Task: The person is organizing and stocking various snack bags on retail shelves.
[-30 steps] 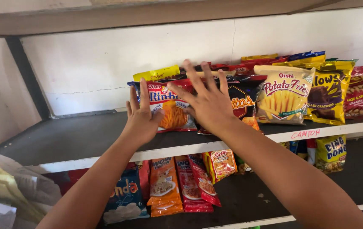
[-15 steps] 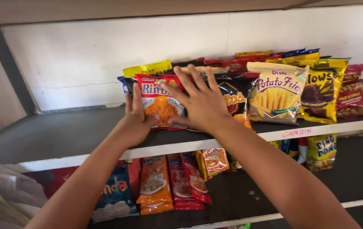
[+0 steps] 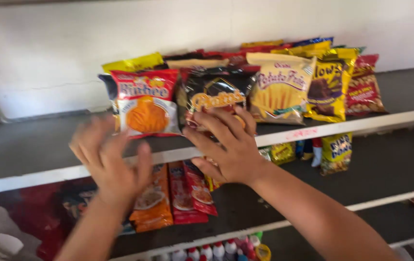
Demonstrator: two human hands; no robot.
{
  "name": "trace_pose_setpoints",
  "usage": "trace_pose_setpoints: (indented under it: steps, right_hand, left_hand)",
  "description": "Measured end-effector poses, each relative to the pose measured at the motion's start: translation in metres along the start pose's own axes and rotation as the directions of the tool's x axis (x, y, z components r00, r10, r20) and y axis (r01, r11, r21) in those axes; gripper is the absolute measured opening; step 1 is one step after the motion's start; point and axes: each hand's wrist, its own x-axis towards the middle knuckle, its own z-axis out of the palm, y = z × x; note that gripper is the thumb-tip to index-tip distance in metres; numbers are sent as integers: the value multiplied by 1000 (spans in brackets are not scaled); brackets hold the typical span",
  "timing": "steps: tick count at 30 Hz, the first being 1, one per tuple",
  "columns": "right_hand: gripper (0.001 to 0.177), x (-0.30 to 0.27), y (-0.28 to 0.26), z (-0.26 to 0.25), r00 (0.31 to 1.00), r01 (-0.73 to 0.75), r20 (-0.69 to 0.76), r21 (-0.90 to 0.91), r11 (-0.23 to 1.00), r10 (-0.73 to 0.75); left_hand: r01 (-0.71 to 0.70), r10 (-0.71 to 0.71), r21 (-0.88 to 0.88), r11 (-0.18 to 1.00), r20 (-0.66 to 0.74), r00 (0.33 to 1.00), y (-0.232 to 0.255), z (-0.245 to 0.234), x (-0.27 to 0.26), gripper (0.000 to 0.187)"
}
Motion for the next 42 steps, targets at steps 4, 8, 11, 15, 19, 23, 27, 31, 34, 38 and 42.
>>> trace_pose_setpoints:
  steps: [4,8,11,15,19,23,27,31,34,38,42]
  right_hand:
    - [41,-70,7,-1,993,-104,58,53,993,100]
    - [38,-139,6,0,984,-141,105,-16,990,141]
    - [40,-180,2,1,974,-200,110,23,979,197]
    - [46,-233,11,15,885,-367,310,4,930,348]
    - [53,-278,21,34,809,-503,342,-19,864,478]
    - [66,-293,25,47,576,-625,569,-157,765,587]
    - [67,-304,25,52,518,-629,650,-151,763,556]
    - [68,-307,26,53,557,-611,651,-100,785,516]
    - [65,-302,27,50,520,-624,679,-114,773,519]
    - [71,-296,30,47,528,-664,643,-95,741,555]
    - [75,-302,29,51,493,-686,638,-133,715,592]
  left_hand:
    - [43,-40,-219,975,18,999,73,29,-53,36]
    - [330,-251,-358,873,251,935,133,66,-99,40]
    - [452,-326,-366,813,357,875,161,94,-128,43]
    - [581,-409,-312,751,471,782,194,131,-164,51]
    - [711,-567,-204,673,476,672,203,176,-207,58]
    - [766,-635,-6,642,555,537,203,207,-235,65]
    - [789,-705,49,612,485,517,201,218,-228,74]
    - [819,-759,83,568,439,481,196,228,-233,79]
    - [750,-710,89,655,412,572,202,224,-232,75]
    - [649,-632,146,747,460,624,215,209,-208,46]
    - [624,-602,61,779,354,716,216,202,-197,21]
